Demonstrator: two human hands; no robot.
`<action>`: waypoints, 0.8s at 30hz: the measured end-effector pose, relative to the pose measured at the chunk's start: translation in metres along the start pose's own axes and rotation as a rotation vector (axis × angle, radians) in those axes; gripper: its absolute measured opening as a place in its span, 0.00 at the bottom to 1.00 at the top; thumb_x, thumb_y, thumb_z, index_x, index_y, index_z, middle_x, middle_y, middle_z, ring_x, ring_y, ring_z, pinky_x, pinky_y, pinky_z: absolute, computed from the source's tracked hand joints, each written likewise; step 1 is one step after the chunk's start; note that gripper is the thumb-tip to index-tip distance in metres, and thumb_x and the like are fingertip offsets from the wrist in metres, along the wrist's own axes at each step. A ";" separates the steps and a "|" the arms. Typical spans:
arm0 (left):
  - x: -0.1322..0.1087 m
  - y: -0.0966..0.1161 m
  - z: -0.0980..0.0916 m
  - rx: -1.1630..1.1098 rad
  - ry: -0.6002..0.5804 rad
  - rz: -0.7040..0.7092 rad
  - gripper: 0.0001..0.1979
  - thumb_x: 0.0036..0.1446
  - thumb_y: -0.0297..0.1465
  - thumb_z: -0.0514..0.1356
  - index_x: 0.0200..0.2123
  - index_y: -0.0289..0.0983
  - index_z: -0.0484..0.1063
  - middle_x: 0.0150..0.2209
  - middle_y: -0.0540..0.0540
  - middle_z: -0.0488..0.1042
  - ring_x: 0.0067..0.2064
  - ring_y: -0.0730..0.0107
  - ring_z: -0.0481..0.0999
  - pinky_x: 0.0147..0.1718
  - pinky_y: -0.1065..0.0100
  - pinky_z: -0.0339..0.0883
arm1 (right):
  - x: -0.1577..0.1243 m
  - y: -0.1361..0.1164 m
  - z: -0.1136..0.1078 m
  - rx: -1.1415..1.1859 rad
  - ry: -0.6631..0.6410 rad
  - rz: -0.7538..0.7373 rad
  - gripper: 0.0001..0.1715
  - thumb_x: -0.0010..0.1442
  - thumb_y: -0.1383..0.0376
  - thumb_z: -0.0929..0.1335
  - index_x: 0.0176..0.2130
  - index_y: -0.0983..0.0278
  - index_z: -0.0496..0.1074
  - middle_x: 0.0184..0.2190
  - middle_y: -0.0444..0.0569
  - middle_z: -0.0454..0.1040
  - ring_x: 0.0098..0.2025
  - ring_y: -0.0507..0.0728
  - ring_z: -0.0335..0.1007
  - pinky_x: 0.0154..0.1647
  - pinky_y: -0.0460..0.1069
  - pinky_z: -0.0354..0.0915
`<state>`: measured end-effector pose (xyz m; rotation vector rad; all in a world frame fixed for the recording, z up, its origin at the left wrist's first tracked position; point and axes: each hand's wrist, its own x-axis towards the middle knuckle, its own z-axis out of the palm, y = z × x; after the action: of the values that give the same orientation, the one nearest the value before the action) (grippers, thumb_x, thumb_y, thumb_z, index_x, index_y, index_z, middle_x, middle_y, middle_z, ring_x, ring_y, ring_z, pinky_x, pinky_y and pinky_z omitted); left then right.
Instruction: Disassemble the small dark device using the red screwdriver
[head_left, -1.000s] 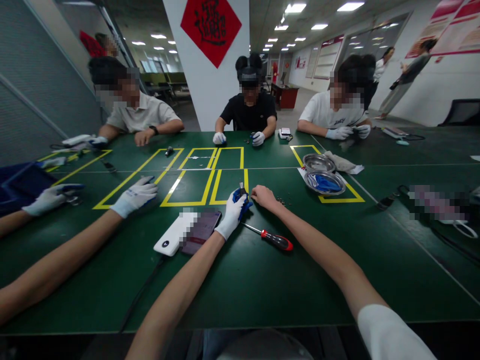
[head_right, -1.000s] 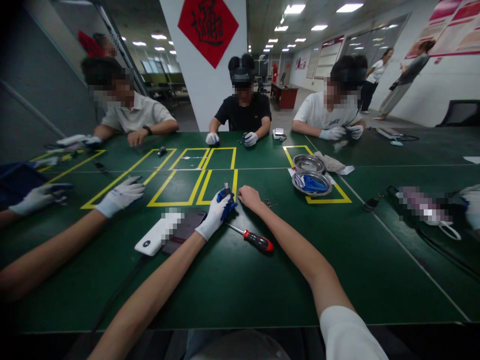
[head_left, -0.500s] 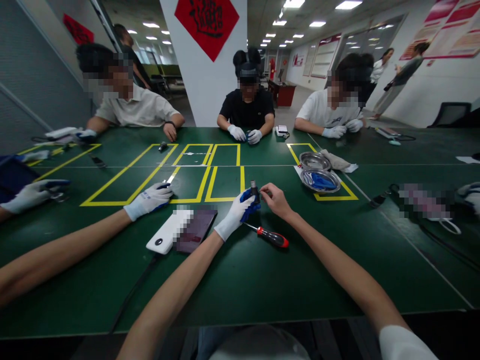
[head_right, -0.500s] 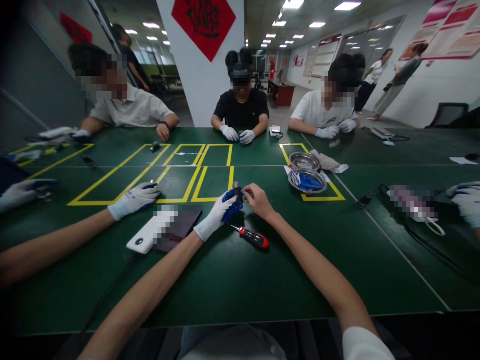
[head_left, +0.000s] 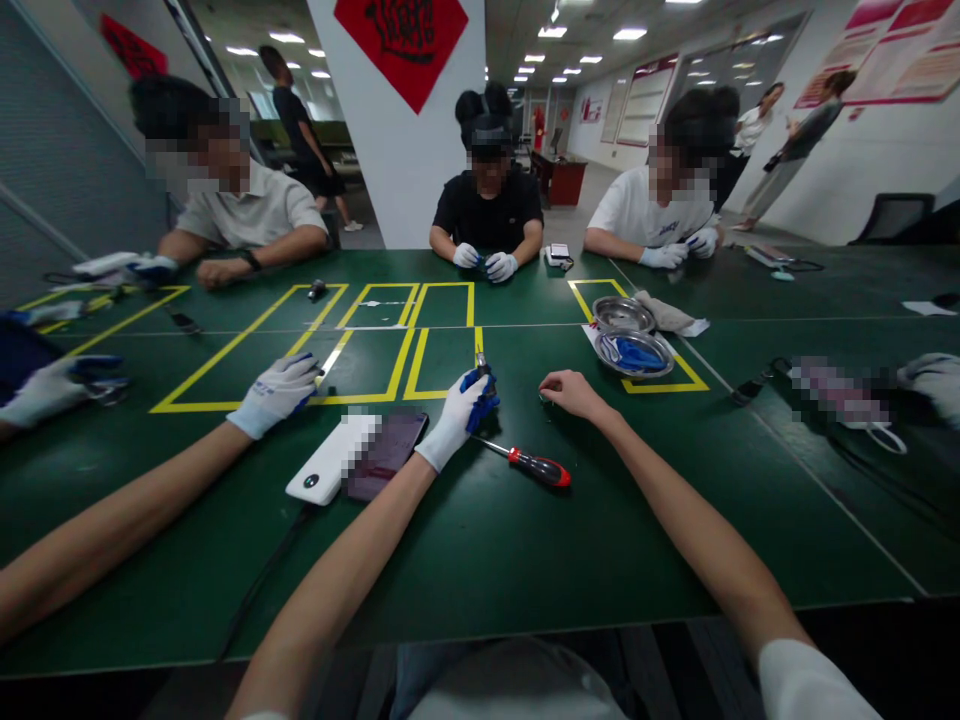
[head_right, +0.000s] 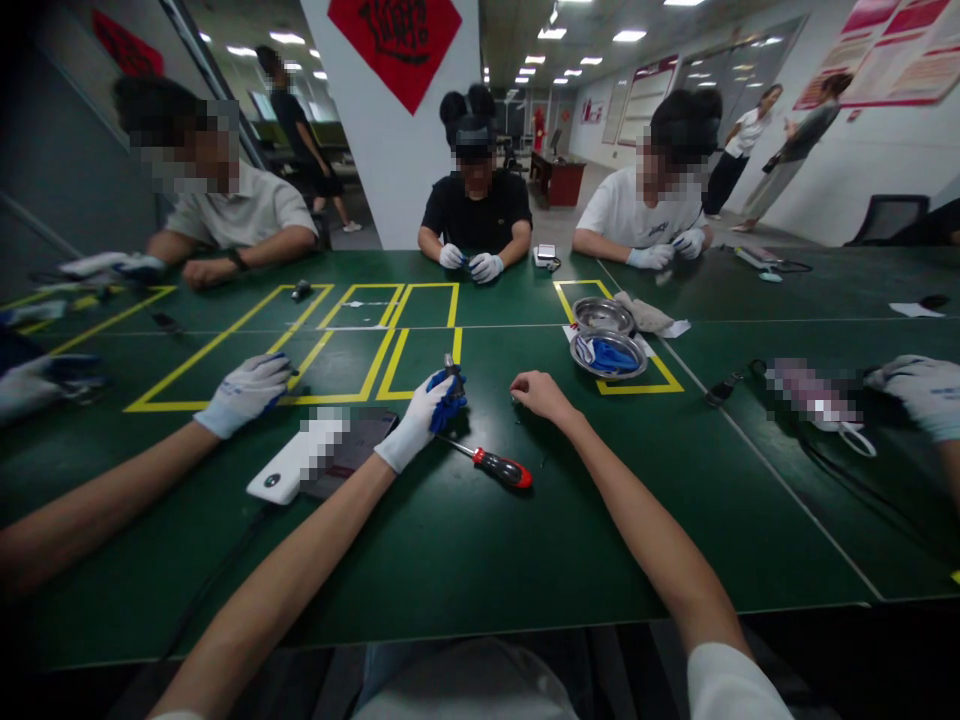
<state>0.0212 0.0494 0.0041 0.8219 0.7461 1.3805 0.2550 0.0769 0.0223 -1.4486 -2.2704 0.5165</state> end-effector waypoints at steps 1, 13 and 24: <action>-0.003 -0.002 0.003 0.007 -0.020 -0.014 0.20 0.46 0.35 0.67 0.42 0.35 0.67 0.35 0.46 0.72 0.29 0.76 0.71 0.28 0.71 0.68 | -0.004 0.000 -0.004 -0.006 -0.064 -0.015 0.09 0.56 0.64 0.68 0.37 0.64 0.77 0.32 0.48 0.77 0.34 0.54 0.72 0.36 0.46 0.64; -0.020 -0.015 0.018 -0.007 -0.158 -0.349 0.18 0.49 0.34 0.66 0.42 0.34 0.67 0.36 0.40 0.74 0.31 0.68 0.75 0.30 0.66 0.71 | -0.041 -0.004 0.006 -0.150 -0.019 -0.036 0.09 0.55 0.62 0.70 0.37 0.62 0.78 0.33 0.50 0.73 0.33 0.55 0.70 0.33 0.48 0.64; -0.014 -0.016 0.017 -0.059 -0.056 -0.344 0.16 0.49 0.31 0.65 0.40 0.34 0.67 0.31 0.44 0.74 0.28 0.71 0.75 0.29 0.67 0.71 | -0.041 -0.024 0.031 -0.169 0.101 -0.102 0.05 0.59 0.66 0.67 0.35 0.63 0.75 0.35 0.52 0.72 0.35 0.56 0.70 0.35 0.49 0.66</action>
<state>0.0428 0.0341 -0.0009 0.6481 0.7602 1.0621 0.2366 0.0272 0.0027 -1.3924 -2.3389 0.2196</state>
